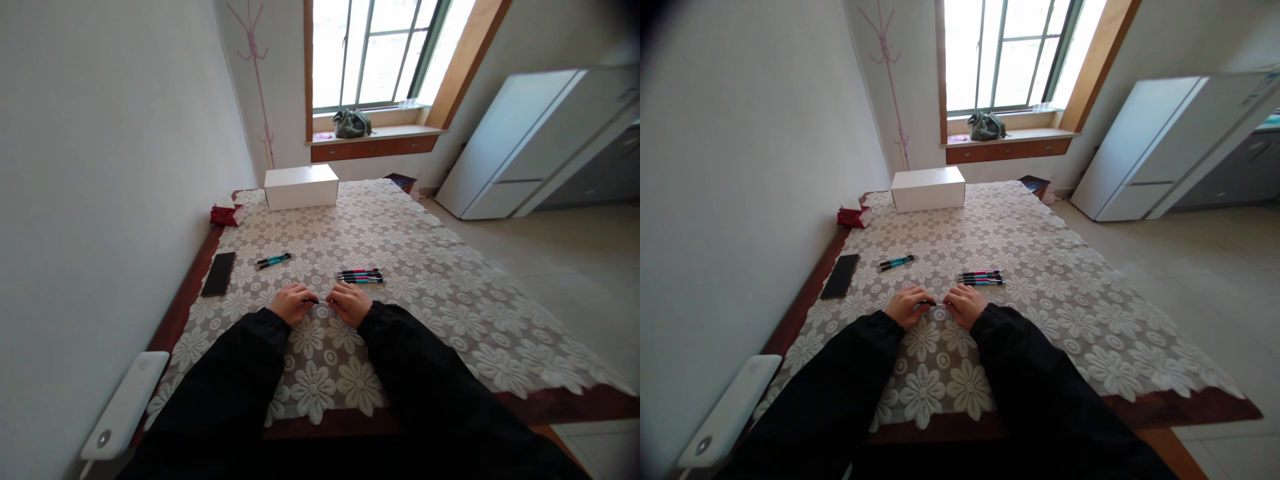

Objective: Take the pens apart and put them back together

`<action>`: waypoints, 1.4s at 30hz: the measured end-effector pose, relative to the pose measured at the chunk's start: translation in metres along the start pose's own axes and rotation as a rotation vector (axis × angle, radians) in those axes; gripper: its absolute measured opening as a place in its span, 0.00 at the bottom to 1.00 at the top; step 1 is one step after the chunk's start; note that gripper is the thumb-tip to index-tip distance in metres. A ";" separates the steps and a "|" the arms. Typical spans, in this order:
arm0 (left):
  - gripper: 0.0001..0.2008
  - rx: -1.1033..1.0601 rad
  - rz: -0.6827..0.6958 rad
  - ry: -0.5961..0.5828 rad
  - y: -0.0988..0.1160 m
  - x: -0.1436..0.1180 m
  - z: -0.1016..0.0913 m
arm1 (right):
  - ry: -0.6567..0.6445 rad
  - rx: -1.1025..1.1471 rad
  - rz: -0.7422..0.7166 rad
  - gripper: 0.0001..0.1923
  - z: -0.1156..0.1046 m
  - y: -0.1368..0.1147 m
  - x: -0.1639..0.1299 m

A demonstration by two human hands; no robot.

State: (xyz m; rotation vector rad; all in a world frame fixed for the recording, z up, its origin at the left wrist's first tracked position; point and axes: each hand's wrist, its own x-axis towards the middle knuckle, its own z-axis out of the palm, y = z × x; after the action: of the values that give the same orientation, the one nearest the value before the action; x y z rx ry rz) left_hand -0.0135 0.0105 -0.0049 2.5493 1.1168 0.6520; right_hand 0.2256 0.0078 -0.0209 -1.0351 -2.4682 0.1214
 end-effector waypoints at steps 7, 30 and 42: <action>0.10 0.018 -0.032 -0.043 -0.001 0.000 -0.002 | -0.034 -0.007 0.066 0.06 -0.005 0.001 0.001; 0.32 0.019 -0.052 -0.039 -0.007 -0.001 -0.005 | -0.059 0.021 0.091 0.06 -0.010 0.008 0.001; 0.06 0.014 -0.079 0.090 -0.003 -0.001 -0.005 | -0.089 -0.041 0.025 0.05 -0.010 0.000 0.000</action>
State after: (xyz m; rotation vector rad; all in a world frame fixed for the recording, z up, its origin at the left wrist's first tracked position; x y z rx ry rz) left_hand -0.0188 0.0123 -0.0019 2.4946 1.2490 0.7484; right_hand 0.2301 0.0068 -0.0116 -1.1008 -2.5478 0.1283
